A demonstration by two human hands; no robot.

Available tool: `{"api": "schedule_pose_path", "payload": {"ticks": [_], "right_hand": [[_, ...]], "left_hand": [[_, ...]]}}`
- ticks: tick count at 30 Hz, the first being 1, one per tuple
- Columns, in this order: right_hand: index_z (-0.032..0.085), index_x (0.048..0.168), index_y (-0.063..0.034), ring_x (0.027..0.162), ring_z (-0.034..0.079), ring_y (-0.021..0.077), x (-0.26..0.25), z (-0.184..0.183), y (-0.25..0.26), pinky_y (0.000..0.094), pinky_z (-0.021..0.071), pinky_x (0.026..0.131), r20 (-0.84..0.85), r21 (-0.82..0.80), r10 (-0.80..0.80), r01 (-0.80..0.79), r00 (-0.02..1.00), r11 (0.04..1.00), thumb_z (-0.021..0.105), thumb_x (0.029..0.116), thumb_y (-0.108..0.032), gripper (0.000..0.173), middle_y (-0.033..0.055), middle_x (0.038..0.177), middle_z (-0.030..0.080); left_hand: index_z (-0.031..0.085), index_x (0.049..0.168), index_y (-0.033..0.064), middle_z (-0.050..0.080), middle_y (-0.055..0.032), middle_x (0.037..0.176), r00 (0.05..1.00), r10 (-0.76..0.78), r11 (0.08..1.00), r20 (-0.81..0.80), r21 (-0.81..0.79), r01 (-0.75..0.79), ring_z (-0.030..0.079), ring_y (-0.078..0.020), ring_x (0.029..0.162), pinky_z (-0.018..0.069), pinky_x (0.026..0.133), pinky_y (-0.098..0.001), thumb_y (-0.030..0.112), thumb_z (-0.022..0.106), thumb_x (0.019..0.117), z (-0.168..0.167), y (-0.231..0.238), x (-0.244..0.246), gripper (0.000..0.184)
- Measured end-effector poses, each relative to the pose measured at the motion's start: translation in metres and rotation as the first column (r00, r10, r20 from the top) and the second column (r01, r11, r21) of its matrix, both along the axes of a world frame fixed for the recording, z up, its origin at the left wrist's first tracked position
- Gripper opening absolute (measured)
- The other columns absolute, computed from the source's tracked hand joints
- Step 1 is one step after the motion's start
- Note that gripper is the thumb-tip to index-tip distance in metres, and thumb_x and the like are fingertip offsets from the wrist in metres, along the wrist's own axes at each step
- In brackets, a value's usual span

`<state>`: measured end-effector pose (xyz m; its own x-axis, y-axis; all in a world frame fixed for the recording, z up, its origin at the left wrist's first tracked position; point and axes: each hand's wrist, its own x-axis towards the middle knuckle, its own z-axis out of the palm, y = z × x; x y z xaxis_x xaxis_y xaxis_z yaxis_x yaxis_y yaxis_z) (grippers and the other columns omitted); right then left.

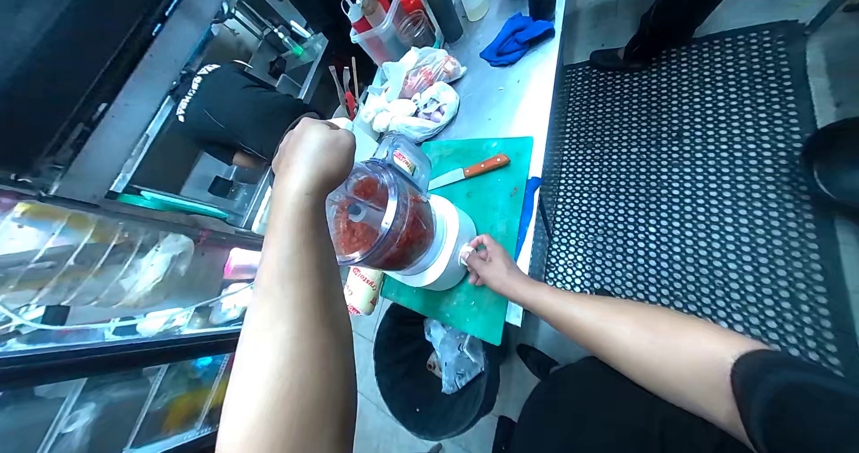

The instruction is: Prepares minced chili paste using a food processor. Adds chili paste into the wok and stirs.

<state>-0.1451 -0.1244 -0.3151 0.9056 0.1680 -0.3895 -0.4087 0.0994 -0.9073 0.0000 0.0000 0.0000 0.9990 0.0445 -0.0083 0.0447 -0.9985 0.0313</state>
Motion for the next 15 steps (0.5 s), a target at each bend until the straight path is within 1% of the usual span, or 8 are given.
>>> {"api": "schedule_pose_path", "payload": {"ticks": [2, 8, 15], "right_hand": [[0.048, 0.133, -0.0050, 0.068, 0.072, 0.0209, 0.0002, -0.0011, 0.0000, 0.0376, 0.0630, 0.067, 0.003, 0.000, 0.009, -0.009, 1.000, 1.000, 0.058, 0.1065, -0.029, 0.037, 0.0116, 0.085, 0.069], [0.048, 0.132, -0.0061, 0.068, 0.072, 0.0206, 0.0007, -0.0026, -0.0004, 0.0372, 0.0630, 0.067, 0.009, 0.001, 0.011, -0.011, 1.000, 1.000, 0.058, 0.1067, -0.030, 0.036, 0.0115, 0.085, 0.069], [0.048, 0.131, -0.0067, 0.068, 0.072, 0.0203, 0.0008, -0.0030, -0.0011, 0.0365, 0.0626, 0.066, 0.010, 0.002, 0.014, -0.014, 1.000, 1.000, 0.058, 0.1065, -0.030, 0.036, 0.0110, 0.085, 0.069]], "left_hand": [[0.072, 0.087, 0.0098, 0.069, -0.0202, 0.092, 1.000, -0.002, 1.000, 0.004, -0.003, 0.002, 0.065, -0.0418, 0.092, 0.0446, 0.072, -0.0708, 0.040, 0.050, 0.0951, 0.0003, 0.0001, -0.0009, 0.038], [0.073, 0.091, 0.0108, 0.070, -0.0208, 0.097, 1.000, 0.004, 1.000, -0.001, -0.015, -0.004, 0.065, -0.0422, 0.097, 0.0450, 0.074, -0.0713, 0.040, 0.050, 0.0952, 0.0005, 0.0002, -0.0006, 0.037], [0.073, 0.090, 0.0109, 0.070, -0.0197, 0.094, 1.000, 0.008, 1.000, 0.005, -0.020, -0.007, 0.065, -0.0420, 0.094, 0.0451, 0.073, -0.0707, 0.040, 0.051, 0.0949, -0.0001, 0.0007, -0.0008, 0.037]]}}
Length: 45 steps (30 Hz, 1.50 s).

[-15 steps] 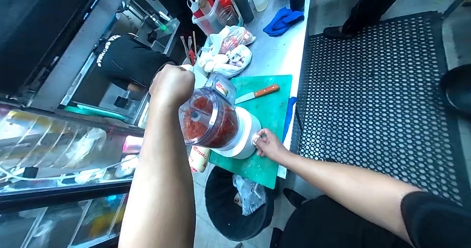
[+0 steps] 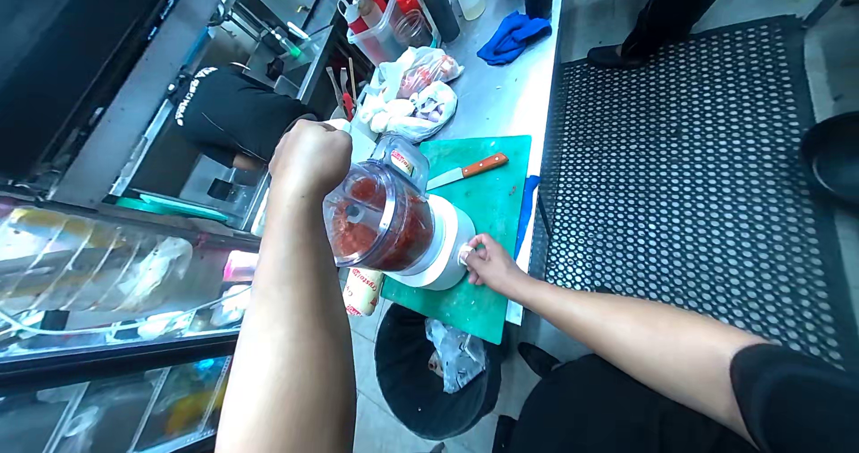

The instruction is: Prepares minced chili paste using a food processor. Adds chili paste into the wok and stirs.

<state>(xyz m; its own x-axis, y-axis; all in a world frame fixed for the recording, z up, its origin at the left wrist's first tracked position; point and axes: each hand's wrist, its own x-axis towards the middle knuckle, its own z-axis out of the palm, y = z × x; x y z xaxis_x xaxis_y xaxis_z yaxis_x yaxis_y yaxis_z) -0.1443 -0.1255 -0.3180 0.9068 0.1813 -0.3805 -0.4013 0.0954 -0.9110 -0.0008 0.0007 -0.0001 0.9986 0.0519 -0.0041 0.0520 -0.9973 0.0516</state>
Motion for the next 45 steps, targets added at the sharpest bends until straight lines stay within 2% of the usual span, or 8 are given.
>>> {"api": "schedule_pose_path", "payload": {"ticks": [10, 26, 45], "right_hand": [[0.048, 0.132, -0.0064, 0.069, 0.072, 0.0209, 0.0001, -0.0002, 0.0006, 0.0377, 0.0634, 0.067, -0.002, -0.005, -0.004, 0.004, 1.000, 1.000, 0.059, 0.1062, -0.030, 0.037, 0.0111, 0.086, 0.069], [0.048, 0.133, -0.0061, 0.070, 0.073, 0.0224, -0.0004, -0.0024, 0.0004, 0.0392, 0.0635, 0.068, 0.005, 0.011, 0.000, 0.000, 1.000, 1.000, 0.058, 0.1063, -0.031, 0.038, 0.0124, 0.087, 0.069], [0.048, 0.133, -0.0057, 0.069, 0.072, 0.0218, 0.0001, -0.0031, 0.0012, 0.0389, 0.0635, 0.067, 0.009, 0.006, -0.009, 0.009, 1.000, 1.000, 0.058, 0.1065, -0.029, 0.037, 0.0118, 0.086, 0.069]], "left_hand": [[0.071, 0.087, 0.0098, 0.069, -0.0199, 0.092, 1.000, -0.003, 1.000, 0.004, 0.004, 0.003, 0.065, -0.0414, 0.093, 0.0445, 0.071, -0.0696, 0.039, 0.050, 0.0954, 0.0005, -0.0013, -0.0010, 0.038], [0.073, 0.091, 0.0108, 0.070, -0.0204, 0.096, 1.000, 0.014, 1.000, 0.007, -0.013, -0.013, 0.065, -0.0421, 0.096, 0.0450, 0.074, -0.0711, 0.041, 0.050, 0.0954, -0.0002, -0.0006, -0.0001, 0.038], [0.072, 0.089, 0.0114, 0.069, -0.0199, 0.094, 1.000, 0.006, 1.000, 0.014, -0.011, -0.005, 0.065, -0.0418, 0.094, 0.0445, 0.072, -0.0712, 0.041, 0.050, 0.0950, -0.0002, -0.0006, -0.0011, 0.037]]}}
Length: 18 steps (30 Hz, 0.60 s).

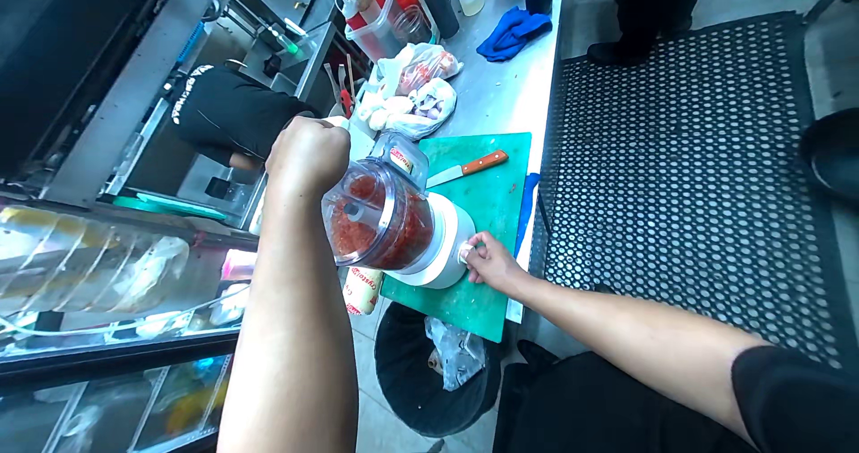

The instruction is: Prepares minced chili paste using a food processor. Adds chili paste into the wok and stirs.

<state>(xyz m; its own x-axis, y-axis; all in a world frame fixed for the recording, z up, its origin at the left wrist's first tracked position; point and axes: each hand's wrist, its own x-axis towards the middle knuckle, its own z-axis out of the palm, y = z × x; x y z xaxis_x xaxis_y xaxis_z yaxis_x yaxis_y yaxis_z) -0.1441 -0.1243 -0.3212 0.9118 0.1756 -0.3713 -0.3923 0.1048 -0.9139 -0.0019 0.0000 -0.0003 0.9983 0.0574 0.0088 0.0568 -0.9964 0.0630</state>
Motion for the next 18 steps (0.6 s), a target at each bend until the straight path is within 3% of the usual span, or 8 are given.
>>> {"api": "schedule_pose_path", "payload": {"ticks": [18], "right_hand": [[0.047, 0.133, -0.0059, 0.069, 0.072, 0.0212, 0.0002, 0.0005, -0.0002, 0.0380, 0.0635, 0.067, -0.007, -0.008, 0.006, -0.006, 1.000, 1.000, 0.059, 0.1064, -0.030, 0.038, 0.0117, 0.086, 0.069]], "left_hand": [[0.072, 0.091, 0.0111, 0.070, -0.0193, 0.094, 1.000, 0.013, 1.000, -0.002, -0.012, -0.013, 0.065, -0.0412, 0.094, 0.0444, 0.073, -0.0698, 0.042, 0.050, 0.0952, 0.0004, -0.0015, -0.0013, 0.038]]}}
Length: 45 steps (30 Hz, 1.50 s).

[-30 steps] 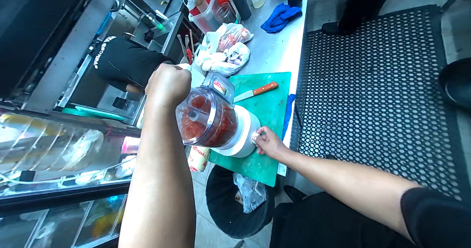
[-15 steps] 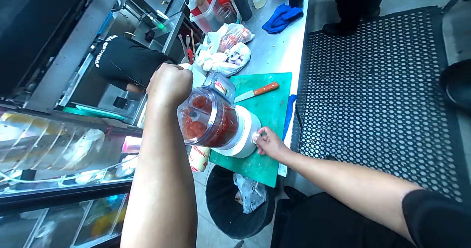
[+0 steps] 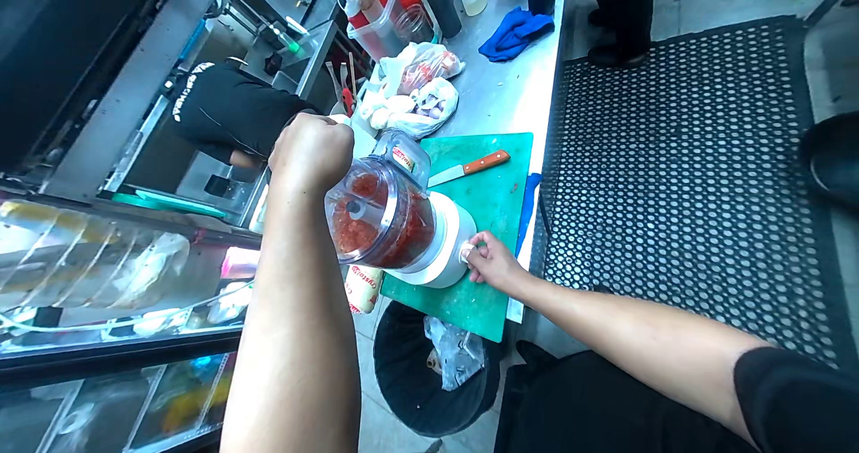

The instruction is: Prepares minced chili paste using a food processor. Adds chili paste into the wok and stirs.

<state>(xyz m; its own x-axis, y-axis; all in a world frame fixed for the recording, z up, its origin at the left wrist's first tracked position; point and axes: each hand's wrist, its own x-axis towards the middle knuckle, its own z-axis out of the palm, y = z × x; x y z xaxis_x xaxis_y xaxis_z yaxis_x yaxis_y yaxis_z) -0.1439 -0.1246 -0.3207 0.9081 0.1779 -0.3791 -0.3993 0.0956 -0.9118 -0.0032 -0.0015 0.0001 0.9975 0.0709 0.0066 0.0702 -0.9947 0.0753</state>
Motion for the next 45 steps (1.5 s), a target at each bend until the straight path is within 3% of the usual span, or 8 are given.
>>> {"api": "schedule_pose_path", "payload": {"ticks": [6, 16, 18, 21, 23, 26, 45], "right_hand": [[0.047, 0.133, -0.0061, 0.070, 0.073, 0.0216, -0.001, 0.001, -0.001, 0.0387, 0.0638, 0.069, 0.001, -0.001, 0.000, 0.000, 1.000, 1.000, 0.058, 0.1065, -0.030, 0.038, 0.0120, 0.086, 0.069], [0.047, 0.134, -0.0061, 0.072, 0.073, 0.0230, -0.002, 0.001, -0.001, 0.0404, 0.0643, 0.069, 0.009, 0.018, 0.003, -0.003, 1.000, 1.000, 0.058, 0.1065, -0.030, 0.038, 0.0126, 0.090, 0.070], [0.046, 0.135, -0.0055, 0.071, 0.073, 0.0237, -0.001, 0.004, 0.000, 0.0396, 0.0643, 0.068, -0.075, 0.106, -0.025, 0.033, 0.997, 0.994, 0.058, 0.1067, -0.029, 0.038, 0.0146, 0.090, 0.069], [0.048, 0.132, -0.0047, 0.065, 0.068, 0.0228, 0.002, 0.012, 0.006, 0.0367, 0.0609, 0.062, -0.374, 0.318, -0.097, 0.225, 0.922, 0.921, 0.055, 0.1080, -0.030, 0.035, 0.0142, 0.086, 0.065], [0.052, 0.129, -0.0055, 0.063, 0.066, 0.0213, 0.006, 0.015, 0.007, 0.0348, 0.0587, 0.059, -0.518, 0.372, -0.102, 0.331, 0.849, 0.868, 0.054, 0.1072, -0.031, 0.034, 0.0126, 0.084, 0.063], [0.053, 0.127, -0.0051, 0.065, 0.066, 0.0214, 0.009, 0.018, 0.007, 0.0346, 0.0583, 0.060, -0.600, 0.379, -0.083, 0.374, 0.796, 0.846, 0.055, 0.1062, -0.032, 0.034, 0.0132, 0.086, 0.063], [0.053, 0.128, -0.0073, 0.064, 0.067, 0.0222, 0.007, 0.009, 0.003, 0.0361, 0.0600, 0.060, -0.517, 0.411, -0.065, 0.314, 0.853, 0.856, 0.056, 0.1065, -0.032, 0.033, 0.0124, 0.084, 0.064]], "left_hand": [[0.071, 0.087, 0.0113, 0.069, -0.0189, 0.092, 1.000, -0.012, 1.000, -0.007, 0.014, 0.012, 0.065, -0.0403, 0.091, 0.0444, 0.071, -0.0696, 0.042, 0.050, 0.0954, 0.000, 0.000, 0.001, 0.038], [0.072, 0.092, 0.0100, 0.069, -0.0209, 0.096, 1.000, -0.003, 1.000, -0.012, -0.002, 0.003, 0.065, -0.0425, 0.096, 0.0442, 0.074, -0.0713, 0.043, 0.050, 0.0958, 0.001, 0.000, -0.001, 0.040], [0.072, 0.091, 0.0102, 0.069, -0.0207, 0.096, 1.000, -0.006, 1.000, -0.008, -0.002, 0.006, 0.065, -0.0423, 0.095, 0.0440, 0.073, -0.0712, 0.042, 0.050, 0.0954, 0.000, 0.000, 0.000, 0.039], [0.071, 0.088, 0.0106, 0.069, -0.0201, 0.094, 1.000, -0.009, 1.000, -0.008, 0.009, 0.009, 0.065, -0.0416, 0.093, 0.0440, 0.072, -0.0706, 0.042, 0.050, 0.0953, 0.000, 0.000, 0.000, 0.039], [0.072, 0.089, 0.0113, 0.069, -0.0198, 0.094, 1.000, -0.001, 1.000, -0.012, 0.006, 0.001, 0.065, -0.0415, 0.093, 0.0443, 0.072, -0.0703, 0.042, 0.050, 0.0952, 0.000, 0.000, 0.000, 0.038], [0.073, 0.091, 0.0121, 0.070, -0.0198, 0.094, 1.000, 0.008, 1.000, -0.008, -0.005, -0.008, 0.065, -0.0414, 0.093, 0.0447, 0.072, -0.0703, 0.043, 0.050, 0.0947, 0.000, 0.000, 0.001, 0.038], [0.072, 0.091, 0.0100, 0.069, -0.0210, 0.094, 1.000, -0.003, 1.000, 0.006, 0.000, 0.003, 0.064, -0.0427, 0.093, 0.0441, 0.072, -0.0703, 0.043, 0.049, 0.0962, 0.000, -0.001, -0.001, 0.040]]}}
